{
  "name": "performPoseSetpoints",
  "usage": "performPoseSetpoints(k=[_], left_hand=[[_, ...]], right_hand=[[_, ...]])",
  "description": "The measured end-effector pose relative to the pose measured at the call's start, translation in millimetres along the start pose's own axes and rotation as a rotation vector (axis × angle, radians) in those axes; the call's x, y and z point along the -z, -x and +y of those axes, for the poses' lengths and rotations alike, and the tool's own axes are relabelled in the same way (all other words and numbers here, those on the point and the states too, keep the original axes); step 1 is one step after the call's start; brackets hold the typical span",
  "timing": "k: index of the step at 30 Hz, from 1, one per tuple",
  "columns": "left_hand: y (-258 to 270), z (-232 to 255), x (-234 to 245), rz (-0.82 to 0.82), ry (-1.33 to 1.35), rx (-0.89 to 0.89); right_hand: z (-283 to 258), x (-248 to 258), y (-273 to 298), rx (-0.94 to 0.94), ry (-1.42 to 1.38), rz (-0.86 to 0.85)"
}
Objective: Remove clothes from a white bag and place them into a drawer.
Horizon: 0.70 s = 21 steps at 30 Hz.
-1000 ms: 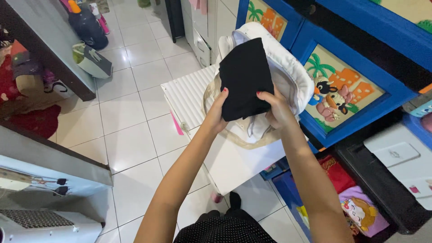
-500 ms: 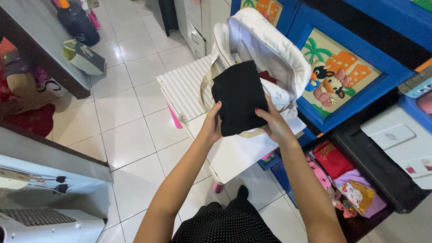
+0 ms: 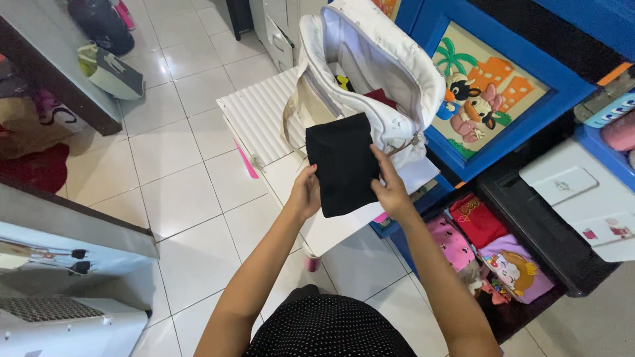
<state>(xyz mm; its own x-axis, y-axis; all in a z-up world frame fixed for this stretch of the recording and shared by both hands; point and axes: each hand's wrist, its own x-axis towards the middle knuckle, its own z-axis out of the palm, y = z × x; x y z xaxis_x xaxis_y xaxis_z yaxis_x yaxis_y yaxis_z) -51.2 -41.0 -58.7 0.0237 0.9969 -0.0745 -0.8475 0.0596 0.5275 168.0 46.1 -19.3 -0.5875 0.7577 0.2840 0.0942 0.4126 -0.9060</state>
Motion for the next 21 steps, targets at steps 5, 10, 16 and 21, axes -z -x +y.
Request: performPoseSetpoints(k=[5, 10, 16, 21], left_hand=[[9, -16, -14, -0.071, 0.099, -0.048], [16, -48, -14, -0.039, -0.089, -0.174], [17, -83, -11, 0.169, -0.456, -0.149], [23, -111, -7, 0.316, -1.146, -0.469]], right_hand=[[22, 6, 18, 0.047, 0.110, -0.031], [40, 2, 36, -0.130, -0.103, -0.086], [56, -10, 54, -0.202, -0.240, -0.208], [52, -32, 59, -0.302, -0.115, -0.253]])
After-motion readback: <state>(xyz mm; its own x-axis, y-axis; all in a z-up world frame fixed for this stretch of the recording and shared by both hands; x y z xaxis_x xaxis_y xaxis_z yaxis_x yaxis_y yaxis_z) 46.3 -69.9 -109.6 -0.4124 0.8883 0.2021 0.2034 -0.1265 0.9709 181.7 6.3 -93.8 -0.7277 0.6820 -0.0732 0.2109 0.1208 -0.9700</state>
